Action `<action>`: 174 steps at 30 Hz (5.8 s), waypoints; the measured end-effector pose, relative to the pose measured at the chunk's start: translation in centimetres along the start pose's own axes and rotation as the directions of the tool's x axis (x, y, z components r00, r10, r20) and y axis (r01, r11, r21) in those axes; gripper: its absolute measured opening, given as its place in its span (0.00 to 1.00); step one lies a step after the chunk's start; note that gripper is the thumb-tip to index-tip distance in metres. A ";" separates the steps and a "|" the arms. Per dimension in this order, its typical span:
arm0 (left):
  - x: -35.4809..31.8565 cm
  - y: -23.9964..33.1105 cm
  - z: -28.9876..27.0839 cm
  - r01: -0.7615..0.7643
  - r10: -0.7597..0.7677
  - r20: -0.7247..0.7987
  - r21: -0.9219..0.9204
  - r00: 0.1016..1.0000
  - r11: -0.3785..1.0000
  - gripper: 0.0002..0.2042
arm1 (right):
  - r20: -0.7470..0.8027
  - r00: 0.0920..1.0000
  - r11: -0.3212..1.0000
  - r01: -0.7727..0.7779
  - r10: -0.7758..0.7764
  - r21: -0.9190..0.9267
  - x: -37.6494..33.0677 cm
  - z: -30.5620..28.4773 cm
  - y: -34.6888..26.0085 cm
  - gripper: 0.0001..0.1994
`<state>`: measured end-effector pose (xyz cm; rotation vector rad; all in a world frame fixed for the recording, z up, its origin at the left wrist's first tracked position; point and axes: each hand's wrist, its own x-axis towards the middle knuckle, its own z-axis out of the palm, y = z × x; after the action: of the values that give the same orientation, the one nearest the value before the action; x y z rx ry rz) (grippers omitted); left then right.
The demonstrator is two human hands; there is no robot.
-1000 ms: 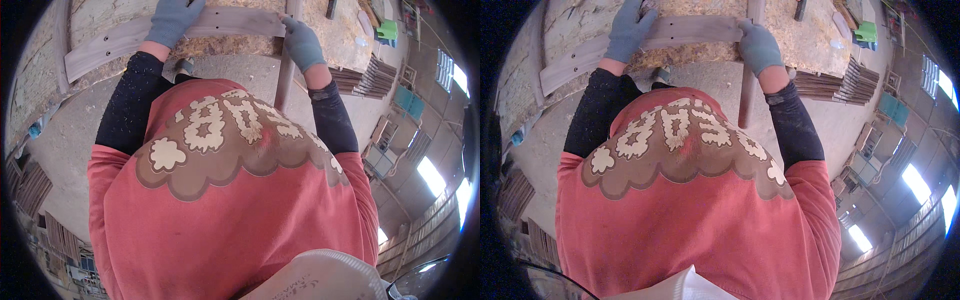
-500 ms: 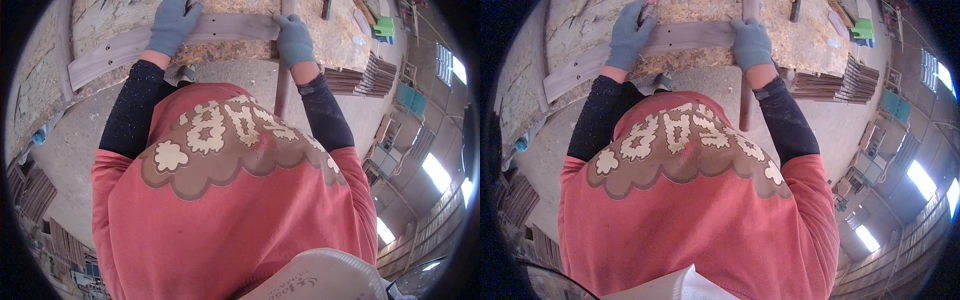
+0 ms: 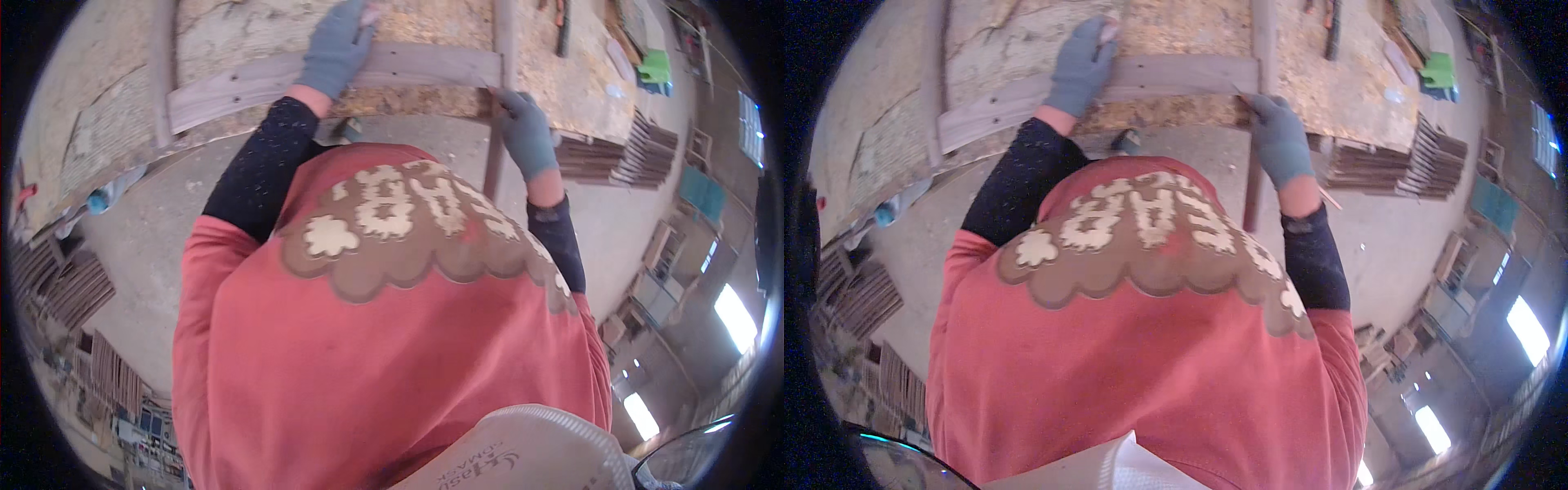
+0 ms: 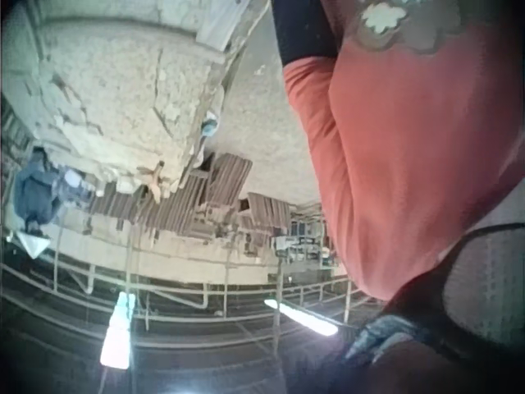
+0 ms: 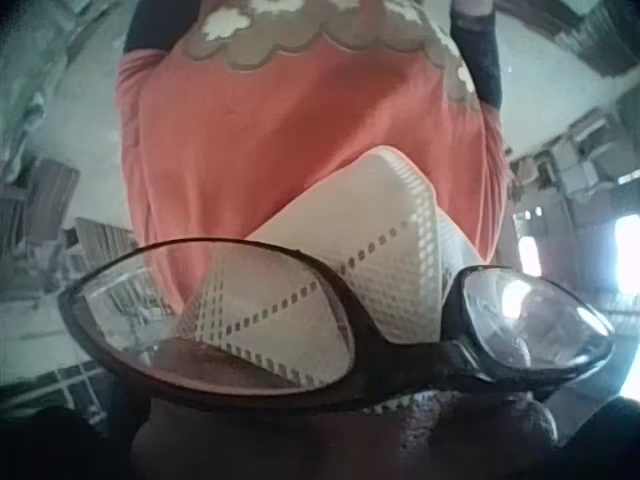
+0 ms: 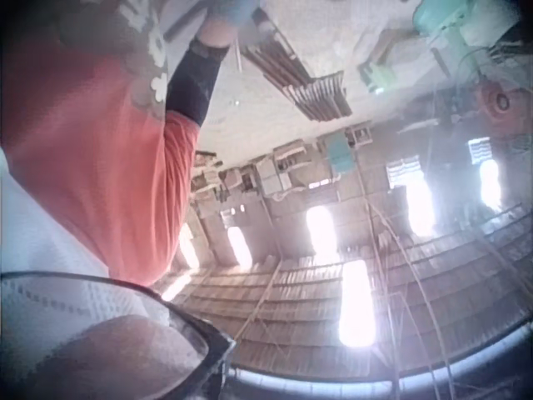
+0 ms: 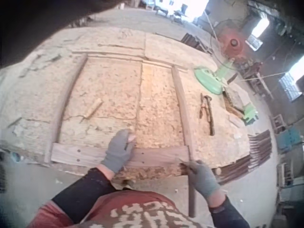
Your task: The person scrapes and sands the joints of a wooden chair frame using a blade and sandpaper, turning the frame to work on different sections before lifting and setting the frame aside.
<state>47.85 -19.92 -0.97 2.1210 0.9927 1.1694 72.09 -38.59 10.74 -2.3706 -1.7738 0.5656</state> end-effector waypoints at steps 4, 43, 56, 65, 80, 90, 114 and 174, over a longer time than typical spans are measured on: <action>0.8 2.2 -1.4 0.117 -0.116 0.113 -0.004 0.987 0.993 0.13 | -0.081 0.997 0.957 0.006 0.018 0.289 -0.9 0.6 -0.6 0.19; -2.0 9.9 -4.8 0.776 -0.251 0.740 -0.550 0.624 0.308 0.15 | 0.059 0.997 0.683 -0.007 -0.054 0.731 -1.6 -1.4 -7.2 0.18; -2.3 10.3 -4.7 0.771 -0.251 0.730 -0.589 0.636 0.241 0.15 | 0.065 0.975 0.717 0.110 -0.212 0.688 -1.2 -1.3 -7.2 0.18; -2.5 9.7 -4.8 0.773 -0.240 0.739 -0.566 0.630 0.286 0.15 | 0.072 0.972 0.723 0.115 -0.223 0.682 -1.4 -1.7 -7.6 0.17; -1.9 9.1 -3.5 0.659 -0.277 0.645 -0.477 0.712 0.582 0.14 | 0.294 0.947 0.577 -0.170 -0.128 0.799 -2.5 -2.7 -6.1 0.17; 1.1 2.5 -2.3 0.115 -0.105 0.198 -0.038 0.975 0.993 0.10 | -0.030 0.987 0.963 0.159 -0.157 0.217 -1.0 -5.4 3.5 0.16; 0.6 2.6 -2.5 0.049 -0.033 0.129 -0.127 0.991 0.991 0.07 | 0.123 0.965 0.661 0.249 -0.231 -0.708 3.4 -3.6 4.8 0.21; 1.2 2.6 -2.8 0.135 -0.122 0.143 -0.087 0.982 0.987 0.09 | 0.133 0.981 0.954 0.170 -0.140 -0.247 3.6 -5.2 5.8 0.14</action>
<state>46.78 -20.31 2.90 2.0005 0.9748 0.9751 80.05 -36.26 12.88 -2.3688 -2.1828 0.4840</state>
